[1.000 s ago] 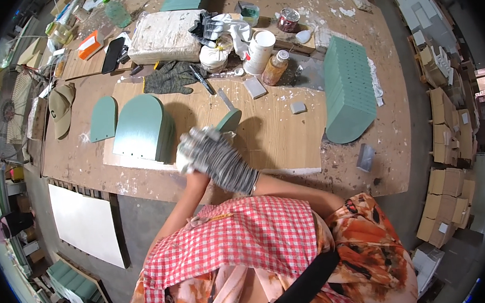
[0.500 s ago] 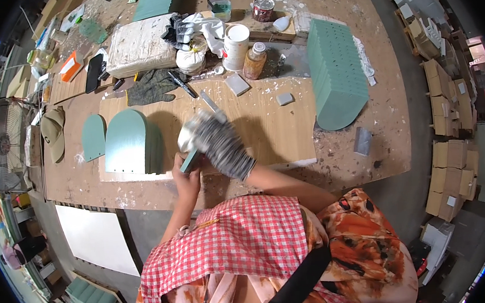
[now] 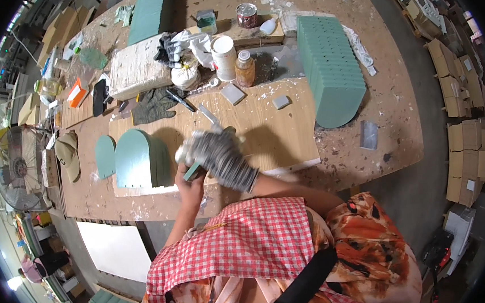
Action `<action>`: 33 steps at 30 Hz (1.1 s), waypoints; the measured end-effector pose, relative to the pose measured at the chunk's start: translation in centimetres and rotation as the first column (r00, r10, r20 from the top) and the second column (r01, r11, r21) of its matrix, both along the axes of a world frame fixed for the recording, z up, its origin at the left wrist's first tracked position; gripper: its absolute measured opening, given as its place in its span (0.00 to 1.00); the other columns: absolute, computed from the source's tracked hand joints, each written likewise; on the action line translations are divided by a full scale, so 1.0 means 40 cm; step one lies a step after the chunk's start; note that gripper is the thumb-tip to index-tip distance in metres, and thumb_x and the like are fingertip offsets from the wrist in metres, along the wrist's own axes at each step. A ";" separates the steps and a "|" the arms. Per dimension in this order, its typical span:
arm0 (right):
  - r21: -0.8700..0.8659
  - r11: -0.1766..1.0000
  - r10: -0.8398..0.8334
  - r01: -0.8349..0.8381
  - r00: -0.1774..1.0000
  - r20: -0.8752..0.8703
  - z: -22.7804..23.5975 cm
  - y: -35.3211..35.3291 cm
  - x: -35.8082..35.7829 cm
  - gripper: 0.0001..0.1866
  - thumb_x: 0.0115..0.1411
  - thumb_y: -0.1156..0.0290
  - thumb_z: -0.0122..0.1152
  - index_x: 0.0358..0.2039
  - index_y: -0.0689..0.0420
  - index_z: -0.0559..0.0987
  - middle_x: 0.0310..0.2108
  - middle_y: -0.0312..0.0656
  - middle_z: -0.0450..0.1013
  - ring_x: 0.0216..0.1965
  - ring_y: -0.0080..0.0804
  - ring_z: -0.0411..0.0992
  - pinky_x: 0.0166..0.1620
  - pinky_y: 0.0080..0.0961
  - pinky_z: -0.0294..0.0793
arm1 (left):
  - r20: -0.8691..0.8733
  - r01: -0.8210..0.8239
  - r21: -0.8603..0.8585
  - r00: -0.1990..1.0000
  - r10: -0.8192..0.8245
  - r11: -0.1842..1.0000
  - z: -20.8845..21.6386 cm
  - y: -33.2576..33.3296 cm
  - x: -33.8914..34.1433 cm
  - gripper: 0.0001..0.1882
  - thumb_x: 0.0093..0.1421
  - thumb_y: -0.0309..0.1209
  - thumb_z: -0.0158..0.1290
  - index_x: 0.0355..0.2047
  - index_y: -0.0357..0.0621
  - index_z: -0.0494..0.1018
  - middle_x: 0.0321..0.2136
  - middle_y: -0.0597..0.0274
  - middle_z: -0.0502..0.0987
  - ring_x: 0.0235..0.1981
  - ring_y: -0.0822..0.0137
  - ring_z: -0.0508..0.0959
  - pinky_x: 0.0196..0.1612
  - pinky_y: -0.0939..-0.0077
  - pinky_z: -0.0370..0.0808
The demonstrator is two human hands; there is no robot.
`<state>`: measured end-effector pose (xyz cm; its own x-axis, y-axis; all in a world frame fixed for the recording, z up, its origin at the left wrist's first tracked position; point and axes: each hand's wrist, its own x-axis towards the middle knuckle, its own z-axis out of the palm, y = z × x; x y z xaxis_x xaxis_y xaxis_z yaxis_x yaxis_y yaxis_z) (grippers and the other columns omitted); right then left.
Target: The person wipes the edges and surfaces of several arched green wooden pieces with a cloth.
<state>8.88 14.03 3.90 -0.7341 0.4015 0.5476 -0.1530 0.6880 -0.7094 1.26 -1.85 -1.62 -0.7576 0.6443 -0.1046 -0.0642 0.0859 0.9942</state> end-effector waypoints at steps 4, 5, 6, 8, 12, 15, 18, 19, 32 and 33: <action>0.174 0.970 -0.187 0.171 0.979 0.080 0.016 0.016 0.004 0.13 0.57 0.65 0.48 0.41 0.51 0.77 0.42 0.39 0.72 0.49 0.40 0.67 0.59 0.41 0.55 | 0.045 -0.042 0.135 0.998 0.036 0.990 0.078 0.058 0.023 0.10 0.48 0.14 0.51 0.32 0.36 0.67 0.34 0.57 0.75 0.35 0.72 0.74 0.41 0.79 0.70; 0.081 0.971 -0.227 0.225 0.974 0.015 0.031 0.048 0.010 0.12 0.59 0.67 0.48 0.42 0.53 0.75 0.40 0.38 0.72 0.45 0.34 0.68 0.54 0.36 0.62 | 0.084 -0.046 0.199 0.996 0.030 0.979 0.121 0.073 0.032 0.09 0.48 0.13 0.50 0.30 0.36 0.66 0.35 0.57 0.74 0.36 0.71 0.74 0.42 0.79 0.71; -0.529 0.843 -0.105 0.095 0.994 0.011 -0.017 0.062 0.016 0.12 0.60 0.68 0.47 0.43 0.54 0.74 0.38 0.37 0.72 0.43 0.29 0.68 0.51 0.31 0.65 | 0.067 -0.034 0.163 0.997 0.023 0.986 0.141 0.079 0.032 0.10 0.49 0.12 0.50 0.27 0.37 0.62 0.36 0.55 0.74 0.38 0.69 0.74 0.44 0.76 0.71; -0.918 0.396 -0.176 0.038 0.984 -0.035 -0.056 0.073 0.031 0.10 0.64 0.70 0.46 0.44 0.58 0.70 0.35 0.37 0.70 0.38 0.20 0.67 0.41 0.19 0.69 | 0.030 -0.024 0.177 0.999 0.019 0.984 0.138 0.079 0.021 0.11 0.49 0.13 0.52 0.28 0.38 0.63 0.34 0.57 0.74 0.37 0.71 0.73 0.44 0.77 0.71; -0.844 0.510 -0.238 0.168 0.970 0.049 -0.160 0.081 0.032 0.15 0.62 0.69 0.51 0.47 0.61 0.70 0.41 0.39 0.70 0.40 0.29 0.68 0.46 0.21 0.68 | 0.054 -0.067 0.155 0.997 0.059 0.986 0.205 0.101 0.018 0.12 0.50 0.17 0.56 0.27 0.41 0.63 0.28 0.64 0.71 0.32 0.75 0.70 0.40 0.81 0.68; -0.957 0.279 -0.200 0.077 0.980 0.020 -0.150 0.104 0.026 0.12 0.62 0.68 0.51 0.43 0.60 0.72 0.37 0.39 0.71 0.39 0.26 0.68 0.46 0.21 0.67 | 0.164 -0.159 0.164 0.978 0.132 0.974 0.194 0.106 0.017 0.12 0.50 0.21 0.58 0.27 0.43 0.63 0.25 0.67 0.68 0.29 0.77 0.66 0.37 0.82 0.64; -0.978 0.207 -0.164 -0.006 0.986 -0.041 -0.137 0.100 0.049 0.14 0.65 0.64 0.47 0.43 0.60 0.73 0.38 0.37 0.71 0.38 0.22 0.67 0.46 0.19 0.67 | 0.237 -0.197 0.235 0.961 0.141 0.952 0.233 0.134 0.027 0.12 0.52 0.24 0.58 0.29 0.44 0.64 0.26 0.68 0.68 0.30 0.77 0.65 0.36 0.82 0.62; -0.977 0.213 -0.166 -0.011 0.985 -0.047 -0.136 0.083 0.053 0.14 0.65 0.64 0.47 0.43 0.60 0.73 0.38 0.37 0.71 0.38 0.22 0.67 0.46 0.19 0.67 | 0.300 -0.234 0.273 0.942 0.149 0.933 0.242 0.145 0.024 0.11 0.53 0.25 0.57 0.29 0.44 0.64 0.28 0.68 0.69 0.31 0.76 0.67 0.37 0.81 0.63; -0.975 0.168 0.415 -0.142 0.908 -0.061 -0.032 -0.004 0.146 0.16 0.63 0.61 0.51 0.46 0.57 0.72 0.31 0.34 0.72 0.26 0.18 0.69 0.28 0.13 0.73 | 0.778 -0.536 0.530 0.616 -0.125 0.657 0.321 0.259 -0.182 0.14 0.62 0.29 0.47 0.47 0.34 0.67 0.45 0.53 0.73 0.46 0.61 0.74 0.52 0.64 0.74; -0.967 0.189 0.398 -0.170 0.914 -0.083 -0.066 0.023 0.170 0.16 0.63 0.61 0.51 0.47 0.57 0.72 0.32 0.35 0.72 0.26 0.19 0.69 0.29 0.13 0.74 | 0.772 -0.542 0.539 0.624 -0.121 0.645 0.331 0.258 -0.194 0.14 0.62 0.29 0.47 0.47 0.34 0.67 0.45 0.53 0.73 0.46 0.61 0.74 0.52 0.64 0.74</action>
